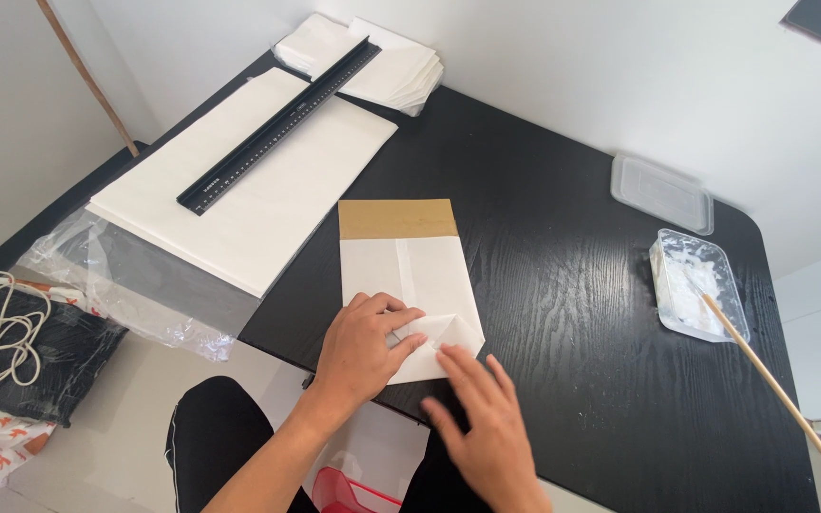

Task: Folding the bottom of a paper bag and applying glue with a brush to seal it.

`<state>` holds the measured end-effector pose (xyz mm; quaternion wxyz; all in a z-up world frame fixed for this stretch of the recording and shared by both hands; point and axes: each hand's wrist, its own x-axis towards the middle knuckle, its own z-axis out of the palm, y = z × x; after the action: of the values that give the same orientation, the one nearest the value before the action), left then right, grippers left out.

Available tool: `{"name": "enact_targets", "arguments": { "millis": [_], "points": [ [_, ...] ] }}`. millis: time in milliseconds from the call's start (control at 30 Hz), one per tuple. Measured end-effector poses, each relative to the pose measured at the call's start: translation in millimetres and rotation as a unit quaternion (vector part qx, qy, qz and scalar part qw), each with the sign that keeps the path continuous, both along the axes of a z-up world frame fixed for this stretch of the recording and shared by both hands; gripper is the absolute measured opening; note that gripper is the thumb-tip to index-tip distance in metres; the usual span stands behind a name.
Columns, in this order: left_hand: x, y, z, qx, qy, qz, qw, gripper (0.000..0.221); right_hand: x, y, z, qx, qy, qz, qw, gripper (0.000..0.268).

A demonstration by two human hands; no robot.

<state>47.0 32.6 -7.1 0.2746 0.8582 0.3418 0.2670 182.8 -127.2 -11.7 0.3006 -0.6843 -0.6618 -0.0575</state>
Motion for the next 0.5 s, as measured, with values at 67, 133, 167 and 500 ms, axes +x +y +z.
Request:
{"name": "enact_targets", "arguments": {
  "millis": [67, 133, 167, 500],
  "points": [
    [1, 1, 1, 0.003, -0.009, 0.003, 1.000, 0.031, -9, -1, -7, 0.000, -0.070, 0.025, 0.997, 0.065],
    [1, 1, 3, -0.028, 0.006, 0.007, 1.000, 0.033, -21, -5, -10, -0.057, -0.172, 0.032, 0.983, 0.085],
    [1, 1, 4, -0.029, 0.006, 0.007, 1.000, 0.033, -23, -7, -14, -0.057, -0.171, 0.031, 0.983, 0.085],
    [1, 1, 8, -0.046, 0.010, 0.011, 0.999, 0.041, -18, -15, -33, -0.069, -0.288, -0.067, 0.953, 0.108]
  ]
}}
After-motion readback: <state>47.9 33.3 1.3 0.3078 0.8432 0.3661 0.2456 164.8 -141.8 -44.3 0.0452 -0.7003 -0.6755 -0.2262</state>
